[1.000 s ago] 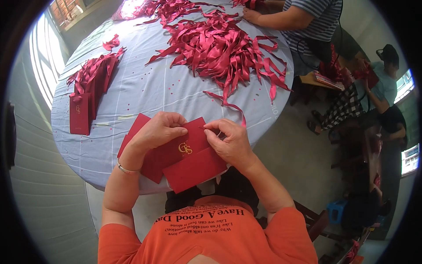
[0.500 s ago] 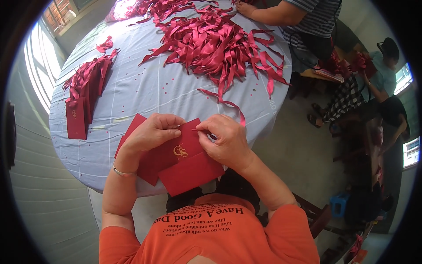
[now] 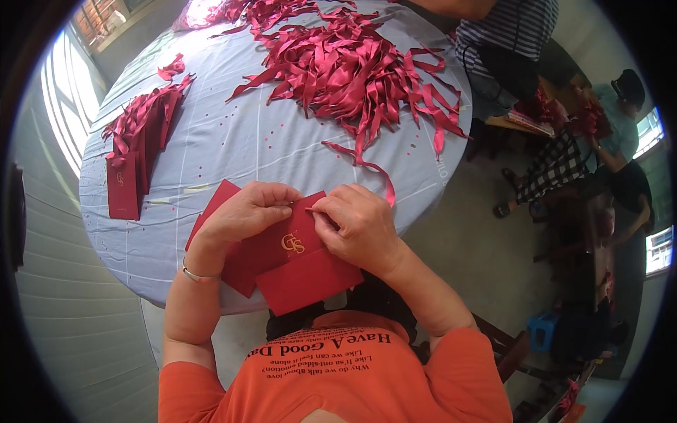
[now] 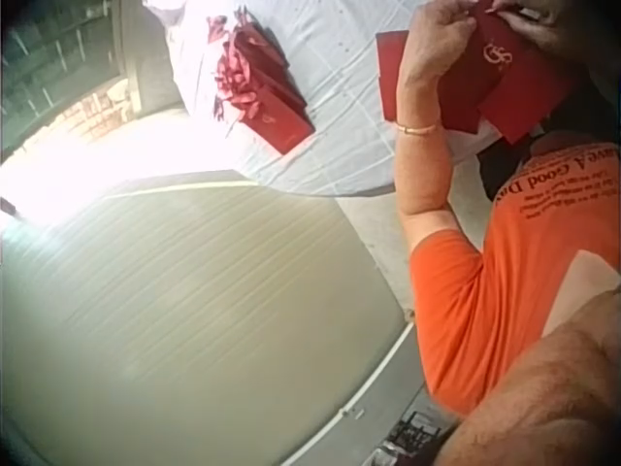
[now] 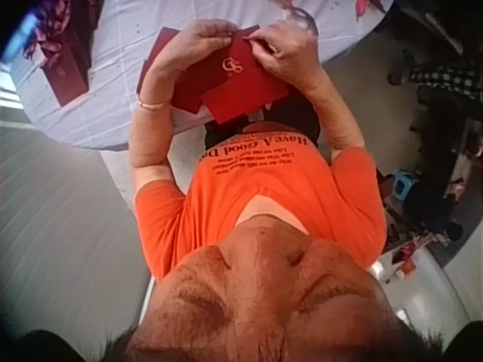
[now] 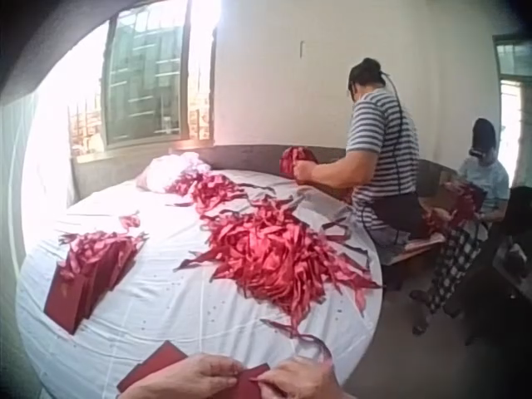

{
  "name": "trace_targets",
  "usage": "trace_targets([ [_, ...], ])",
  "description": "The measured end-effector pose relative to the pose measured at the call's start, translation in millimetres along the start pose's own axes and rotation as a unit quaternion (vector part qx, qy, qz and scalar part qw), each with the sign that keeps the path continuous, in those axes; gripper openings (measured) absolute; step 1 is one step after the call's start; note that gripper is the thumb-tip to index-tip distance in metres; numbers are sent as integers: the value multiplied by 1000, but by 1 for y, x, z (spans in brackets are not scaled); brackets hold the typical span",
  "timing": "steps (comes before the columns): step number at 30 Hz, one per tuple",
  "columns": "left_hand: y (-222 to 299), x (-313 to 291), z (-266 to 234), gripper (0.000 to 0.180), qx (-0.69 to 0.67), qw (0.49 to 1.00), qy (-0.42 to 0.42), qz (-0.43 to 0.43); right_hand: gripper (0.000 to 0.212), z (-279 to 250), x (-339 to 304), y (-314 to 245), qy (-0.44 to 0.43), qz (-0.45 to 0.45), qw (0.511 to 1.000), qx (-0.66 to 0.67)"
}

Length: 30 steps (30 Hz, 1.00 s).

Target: The person ties decorative ribbons onto small red gift bags by hand.

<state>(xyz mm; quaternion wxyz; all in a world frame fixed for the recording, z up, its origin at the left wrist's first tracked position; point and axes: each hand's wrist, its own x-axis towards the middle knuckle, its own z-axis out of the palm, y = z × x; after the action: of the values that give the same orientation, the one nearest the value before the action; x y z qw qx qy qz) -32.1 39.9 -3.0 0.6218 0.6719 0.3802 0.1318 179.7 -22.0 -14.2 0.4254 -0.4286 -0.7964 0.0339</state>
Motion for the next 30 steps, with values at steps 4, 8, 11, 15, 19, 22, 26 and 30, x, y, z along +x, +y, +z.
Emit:
trace_targets([
  [4,-1,0,1,26,-8,1000,8,9,15,2,1,0,-9,-19,999,-25],
  [8,1,1,5,24,55,998,28,21,14,4,2,2,-44,-32,996,-75],
  [11,0,1,6,23,63,997,39,32,13,4,8,2,-70,-78,989,-104],
  [15,0,1,7,20,90,994,49,47,13,3,14,-2,-95,-131,975,-151],
  [19,1,2,7,17,129,987,53,77,9,6,21,-7,-171,-153,954,-195],
  [22,-2,2,8,20,115,989,42,84,8,20,25,-10,-226,-127,943,-207],
  [26,-11,2,9,18,102,984,81,119,13,11,39,-11,-271,-23,951,-149],
  [30,-3,1,16,17,198,962,133,136,12,-12,57,10,-297,164,933,120],
])
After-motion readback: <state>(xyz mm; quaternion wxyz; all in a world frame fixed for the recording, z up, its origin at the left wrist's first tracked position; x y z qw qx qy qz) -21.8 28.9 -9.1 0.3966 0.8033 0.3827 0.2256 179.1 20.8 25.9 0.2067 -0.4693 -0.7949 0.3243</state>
